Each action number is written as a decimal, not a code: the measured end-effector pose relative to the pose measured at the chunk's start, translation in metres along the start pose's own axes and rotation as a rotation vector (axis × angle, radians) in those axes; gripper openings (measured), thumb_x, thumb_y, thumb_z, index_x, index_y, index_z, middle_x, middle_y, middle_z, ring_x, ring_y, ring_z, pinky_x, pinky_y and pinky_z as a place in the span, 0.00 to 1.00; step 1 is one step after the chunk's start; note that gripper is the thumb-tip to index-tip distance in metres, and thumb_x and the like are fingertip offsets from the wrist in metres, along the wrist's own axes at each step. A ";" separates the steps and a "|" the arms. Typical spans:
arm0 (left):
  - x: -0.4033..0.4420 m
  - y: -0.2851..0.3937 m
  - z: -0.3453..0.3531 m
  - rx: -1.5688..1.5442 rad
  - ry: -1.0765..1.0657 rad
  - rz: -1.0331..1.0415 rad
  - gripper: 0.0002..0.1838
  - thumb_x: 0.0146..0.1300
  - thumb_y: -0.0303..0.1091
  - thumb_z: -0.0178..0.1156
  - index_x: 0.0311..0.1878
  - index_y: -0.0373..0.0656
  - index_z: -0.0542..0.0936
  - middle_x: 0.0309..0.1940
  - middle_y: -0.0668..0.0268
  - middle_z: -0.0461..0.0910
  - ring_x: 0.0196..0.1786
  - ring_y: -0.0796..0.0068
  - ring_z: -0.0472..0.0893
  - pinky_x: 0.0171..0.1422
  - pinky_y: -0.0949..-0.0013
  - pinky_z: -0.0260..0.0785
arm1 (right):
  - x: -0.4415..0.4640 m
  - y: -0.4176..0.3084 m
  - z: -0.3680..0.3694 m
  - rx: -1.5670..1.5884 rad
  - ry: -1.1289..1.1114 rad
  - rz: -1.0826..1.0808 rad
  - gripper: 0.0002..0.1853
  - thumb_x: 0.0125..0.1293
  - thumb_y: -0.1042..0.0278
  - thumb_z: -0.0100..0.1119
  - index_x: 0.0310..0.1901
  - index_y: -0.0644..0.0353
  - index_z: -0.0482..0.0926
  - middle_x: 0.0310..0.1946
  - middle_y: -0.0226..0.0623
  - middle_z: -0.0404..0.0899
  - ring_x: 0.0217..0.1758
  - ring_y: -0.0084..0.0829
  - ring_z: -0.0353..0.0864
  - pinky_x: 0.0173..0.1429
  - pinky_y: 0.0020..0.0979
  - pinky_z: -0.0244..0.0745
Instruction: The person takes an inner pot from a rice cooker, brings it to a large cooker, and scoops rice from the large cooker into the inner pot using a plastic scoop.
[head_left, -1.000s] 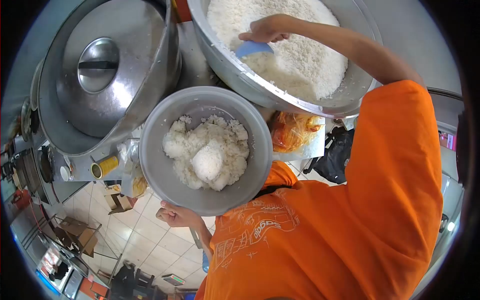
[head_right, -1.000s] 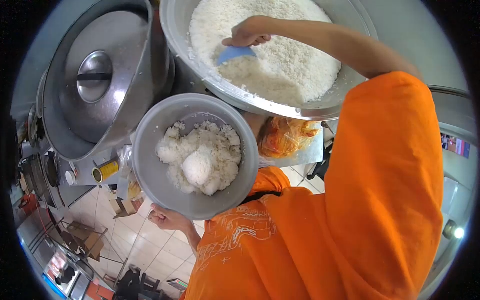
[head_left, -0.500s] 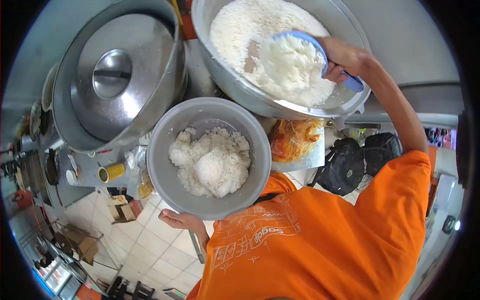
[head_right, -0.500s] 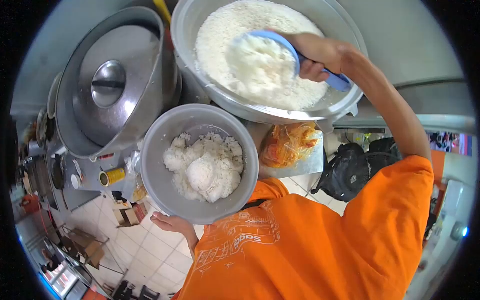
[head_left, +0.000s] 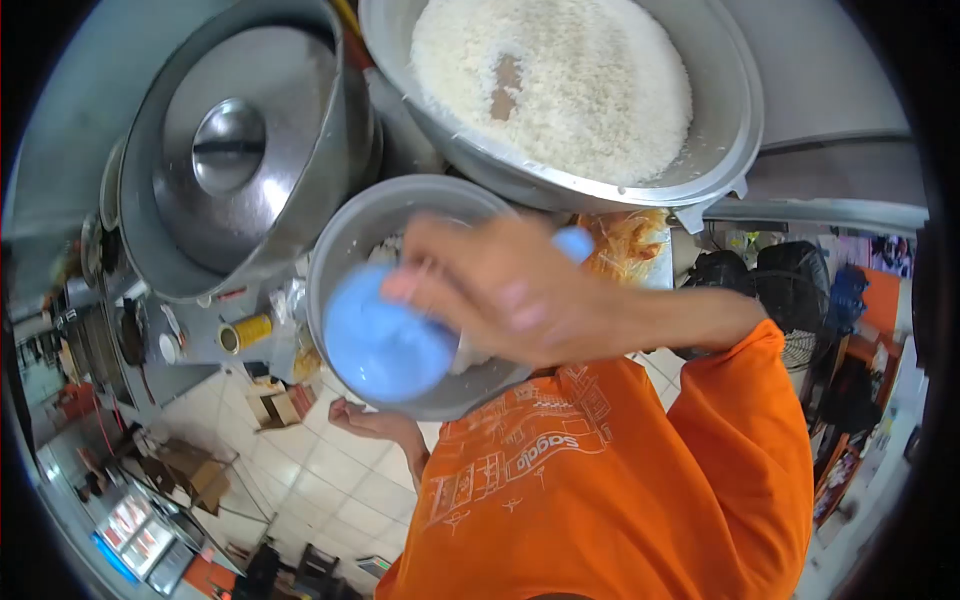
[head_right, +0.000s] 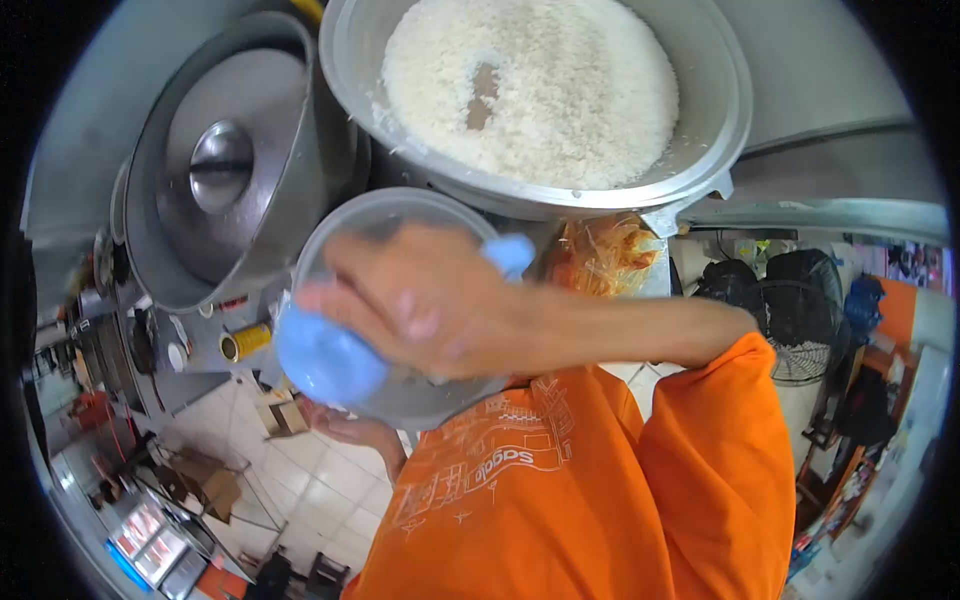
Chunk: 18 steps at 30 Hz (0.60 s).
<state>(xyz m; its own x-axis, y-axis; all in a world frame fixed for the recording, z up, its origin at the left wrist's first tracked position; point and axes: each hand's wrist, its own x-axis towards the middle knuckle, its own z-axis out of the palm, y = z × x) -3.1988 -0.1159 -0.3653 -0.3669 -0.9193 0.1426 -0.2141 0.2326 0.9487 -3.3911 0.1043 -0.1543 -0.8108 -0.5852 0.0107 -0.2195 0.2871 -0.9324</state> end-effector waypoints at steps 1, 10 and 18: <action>0.002 -0.012 -0.006 0.000 0.011 0.001 0.13 0.70 0.43 0.38 0.43 0.42 0.64 0.41 0.65 0.60 0.43 0.70 0.61 0.50 0.65 0.56 | 0.006 -0.017 -0.024 -0.088 0.033 0.024 0.21 0.72 0.48 0.51 0.42 0.63 0.75 0.21 0.50 0.77 0.24 0.51 0.79 0.32 0.46 0.74; 0.005 0.001 0.000 0.014 -0.109 -0.147 0.15 0.73 0.35 0.41 0.54 0.36 0.70 0.49 0.61 0.71 0.48 0.71 0.71 0.55 0.67 0.63 | 0.103 0.053 -0.139 -0.697 0.635 0.168 0.25 0.73 0.46 0.44 0.48 0.62 0.79 0.34 0.47 0.80 0.41 0.43 0.81 0.46 0.41 0.74; 0.004 0.000 0.004 0.076 -0.128 -0.201 0.19 0.76 0.38 0.43 0.56 0.32 0.73 0.49 0.57 0.77 0.49 0.70 0.77 0.54 0.66 0.69 | 0.214 0.205 -0.254 -1.051 0.377 0.307 0.30 0.72 0.41 0.39 0.49 0.62 0.80 0.41 0.52 0.80 0.47 0.47 0.80 0.53 0.45 0.72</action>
<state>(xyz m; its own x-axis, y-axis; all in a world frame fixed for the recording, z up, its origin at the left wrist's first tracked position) -3.2038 -0.1183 -0.3654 -0.4211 -0.9027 -0.0885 -0.3599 0.0767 0.9298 -3.7477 0.2309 -0.2516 -0.9796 -0.1693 0.1083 -0.1849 0.9703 -0.1562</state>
